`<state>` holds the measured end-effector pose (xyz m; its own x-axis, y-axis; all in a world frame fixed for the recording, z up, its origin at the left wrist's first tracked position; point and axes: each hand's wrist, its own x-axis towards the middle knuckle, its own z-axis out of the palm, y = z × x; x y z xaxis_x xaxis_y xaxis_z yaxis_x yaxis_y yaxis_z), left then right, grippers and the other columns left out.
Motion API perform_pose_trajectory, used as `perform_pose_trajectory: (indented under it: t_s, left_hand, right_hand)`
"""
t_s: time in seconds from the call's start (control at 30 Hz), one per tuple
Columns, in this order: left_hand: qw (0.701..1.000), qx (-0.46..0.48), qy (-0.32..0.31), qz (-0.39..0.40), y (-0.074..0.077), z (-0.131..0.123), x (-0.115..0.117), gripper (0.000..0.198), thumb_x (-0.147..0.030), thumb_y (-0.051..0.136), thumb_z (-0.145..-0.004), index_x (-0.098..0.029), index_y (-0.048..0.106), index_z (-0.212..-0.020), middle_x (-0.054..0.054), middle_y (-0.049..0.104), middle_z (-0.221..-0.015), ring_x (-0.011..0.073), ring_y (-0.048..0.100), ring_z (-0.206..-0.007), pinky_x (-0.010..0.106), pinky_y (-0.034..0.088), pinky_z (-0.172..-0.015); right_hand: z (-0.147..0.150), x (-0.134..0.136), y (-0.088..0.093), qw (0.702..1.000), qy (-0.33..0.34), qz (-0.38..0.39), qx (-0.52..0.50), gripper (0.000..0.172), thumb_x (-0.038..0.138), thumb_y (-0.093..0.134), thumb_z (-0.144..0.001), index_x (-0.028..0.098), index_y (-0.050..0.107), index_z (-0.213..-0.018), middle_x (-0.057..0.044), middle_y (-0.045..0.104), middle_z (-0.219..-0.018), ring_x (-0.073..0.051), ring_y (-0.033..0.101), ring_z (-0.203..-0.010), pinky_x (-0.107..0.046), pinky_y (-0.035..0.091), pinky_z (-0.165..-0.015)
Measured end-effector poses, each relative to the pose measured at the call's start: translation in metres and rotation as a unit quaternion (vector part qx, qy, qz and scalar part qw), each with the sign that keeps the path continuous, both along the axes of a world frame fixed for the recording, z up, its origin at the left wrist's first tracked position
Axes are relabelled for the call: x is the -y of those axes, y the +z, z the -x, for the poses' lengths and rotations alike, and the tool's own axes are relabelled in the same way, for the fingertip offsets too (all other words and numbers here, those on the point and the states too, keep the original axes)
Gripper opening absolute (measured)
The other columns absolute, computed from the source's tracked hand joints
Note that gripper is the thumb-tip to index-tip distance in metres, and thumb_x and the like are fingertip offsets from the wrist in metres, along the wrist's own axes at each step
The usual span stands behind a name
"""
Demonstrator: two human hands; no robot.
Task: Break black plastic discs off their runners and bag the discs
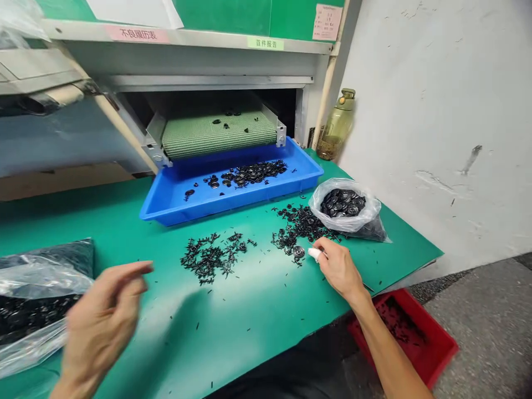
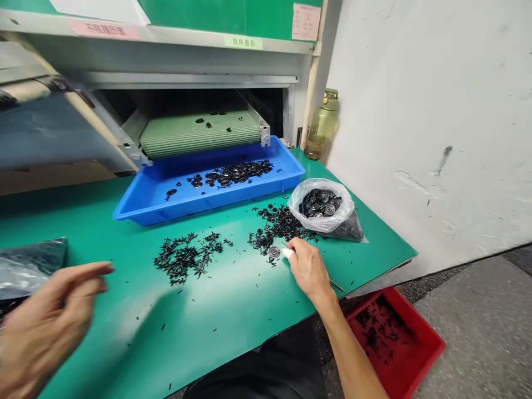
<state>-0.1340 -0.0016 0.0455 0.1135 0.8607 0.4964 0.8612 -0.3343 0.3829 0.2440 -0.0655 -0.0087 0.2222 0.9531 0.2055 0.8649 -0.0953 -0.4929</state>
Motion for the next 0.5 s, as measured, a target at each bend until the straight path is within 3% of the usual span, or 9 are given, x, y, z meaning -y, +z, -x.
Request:
perform_pose_trajectory:
  t_s: [0.1, 0.2, 0.27, 0.37, 0.5]
  left_hand:
    - [0.973, 0.006, -0.222, 0.07, -0.013, -0.047, -0.003, 0.018, -0.024, 0.047, -0.09, -0.025, 0.062, -0.099, 0.002, 0.069, -0.097, 0.0158, 0.065, -0.08, 0.027, 0.053, -0.075]
    - [0.929, 0.022, -0.352, 0.113, -0.027, -0.086, -0.004, 0.023, -0.016, 0.04, -0.094, -0.023, 0.059, -0.104, 0.005, 0.068, -0.099, 0.0159, 0.064, -0.089, 0.028, 0.052, -0.078]
    - [0.903, 0.035, -0.398, 0.157, -0.036, -0.107, -0.002, 0.025, -0.013, 0.037, -0.095, -0.023, 0.056, -0.108, 0.005, 0.066, -0.101, 0.0153, 0.062, -0.09, 0.029, 0.051, -0.079]
    - [0.87, 0.054, -0.439, 0.219, -0.047, -0.132, 0.004, 0.025, -0.013, 0.034, -0.096, -0.023, 0.053, -0.109, 0.004, 0.063, -0.097, 0.014, 0.06, -0.084, 0.028, 0.05, -0.076]
    - [0.859, 0.083, -0.434, 0.258, -0.054, -0.151, 0.006, 0.023, -0.017, 0.034, -0.098, -0.023, 0.054, -0.108, 0.002, 0.061, -0.09, 0.0135, 0.057, -0.076, 0.028, 0.048, -0.069]
  right_hand:
    - [0.007, 0.002, 0.004, 1.0, 0.013, 0.013, 0.013, 0.022, 0.011, 0.04, -0.083, 0.021, 0.06, -0.085, -0.002, 0.061, -0.086, -0.015, 0.054, -0.069, -0.026, 0.035, -0.062]
    - [0.014, 0.001, 0.007, 0.999, -0.002, 0.03, 0.033, 0.027, 0.01, 0.04, -0.085, 0.019, 0.062, -0.097, -0.007, 0.058, -0.103, -0.015, 0.054, -0.071, -0.027, 0.034, -0.061]
    - [0.018, -0.001, 0.009, 0.998, 0.0, 0.047, 0.042, 0.029, 0.01, 0.042, -0.086, 0.02, 0.062, -0.104, -0.006, 0.057, -0.102, -0.015, 0.054, -0.071, -0.027, 0.034, -0.06]
    - [0.022, -0.008, 0.01, 0.996, 0.011, 0.077, 0.05, 0.028, 0.008, 0.044, -0.085, 0.022, 0.064, -0.098, -0.003, 0.057, -0.093, -0.015, 0.054, -0.07, -0.026, 0.033, -0.059]
    - [0.027, -0.01, 0.011, 0.994, 0.014, 0.099, 0.048, 0.025, 0.008, 0.042, -0.087, 0.021, 0.063, -0.088, -0.002, 0.057, -0.091, -0.014, 0.055, -0.072, -0.025, 0.035, -0.063]
